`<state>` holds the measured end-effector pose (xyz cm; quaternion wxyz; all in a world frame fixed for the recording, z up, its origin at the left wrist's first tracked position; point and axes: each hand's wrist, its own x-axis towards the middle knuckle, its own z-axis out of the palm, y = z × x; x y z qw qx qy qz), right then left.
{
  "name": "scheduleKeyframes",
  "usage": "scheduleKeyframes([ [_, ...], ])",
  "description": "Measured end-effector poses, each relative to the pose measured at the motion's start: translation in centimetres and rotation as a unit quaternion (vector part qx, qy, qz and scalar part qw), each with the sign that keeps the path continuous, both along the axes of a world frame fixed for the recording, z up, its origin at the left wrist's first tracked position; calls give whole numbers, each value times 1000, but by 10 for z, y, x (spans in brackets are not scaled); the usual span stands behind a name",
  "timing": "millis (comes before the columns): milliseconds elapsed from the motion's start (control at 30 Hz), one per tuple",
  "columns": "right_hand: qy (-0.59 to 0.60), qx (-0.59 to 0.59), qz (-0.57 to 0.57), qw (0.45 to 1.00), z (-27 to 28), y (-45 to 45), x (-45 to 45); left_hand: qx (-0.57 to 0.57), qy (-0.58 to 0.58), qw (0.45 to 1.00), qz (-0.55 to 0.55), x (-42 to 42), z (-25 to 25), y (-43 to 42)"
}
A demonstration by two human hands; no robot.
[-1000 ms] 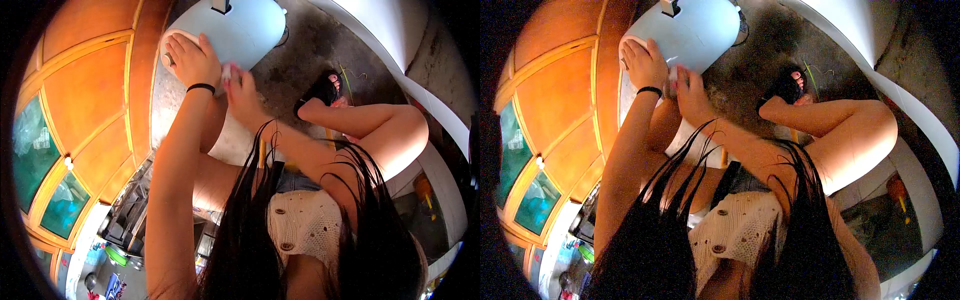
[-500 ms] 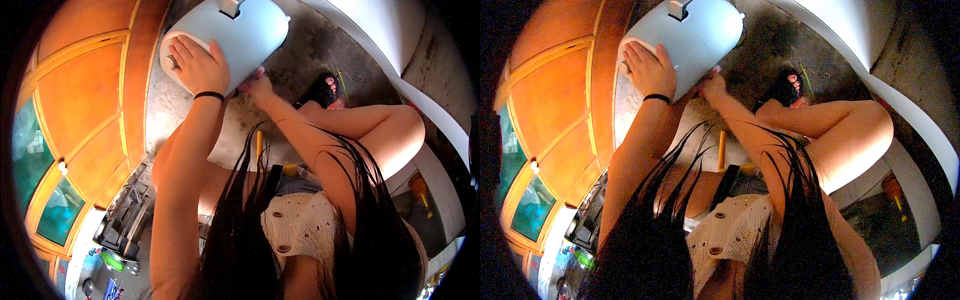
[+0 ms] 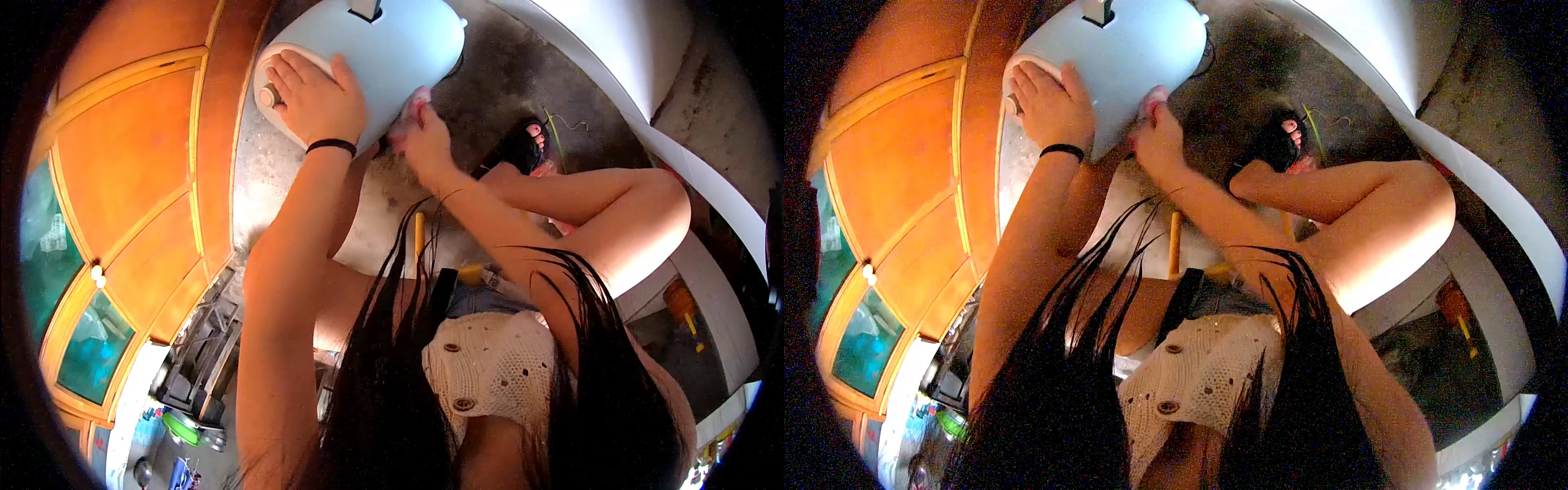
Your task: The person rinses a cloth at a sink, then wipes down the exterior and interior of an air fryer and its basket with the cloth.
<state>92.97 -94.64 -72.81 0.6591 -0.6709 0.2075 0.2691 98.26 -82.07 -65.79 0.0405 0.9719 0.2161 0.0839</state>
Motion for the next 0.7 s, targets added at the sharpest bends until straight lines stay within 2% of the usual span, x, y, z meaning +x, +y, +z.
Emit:
scheduleKeyframes([
  [33,-26,11,55,998,18,-2,-2,-8,1,1000,5,3,1,2],
  [133,-300,-49,70,950,69,14,-12,-24,12,1000,11,3,4,5],
  [233,-371,-159,110,909,62,16,-2,-28,18,999,4,1,4,2],
  [333,-396,-164,77,900,35,10,49,-21,20,999,13,-1,5,0],
  [400,-394,-213,61,892,2,-2,92,-19,19,1000,7,-3,6,-6],
  [467,-294,-260,101,914,-15,-21,135,-11,24,1000,11,1,8,-9],
  [500,-299,-253,135,910,-9,-24,137,-7,27,1000,14,1,9,-12],
  [567,-306,-238,204,899,2,-25,131,-12,20,1000,10,4,8,-13],
  [600,-374,-252,139,882,1,-9,100,-12,19,1000,11,2,7,-11],
  [700,-389,-121,129,904,50,9,32,-21,18,1000,-1,-5,3,-1],
])
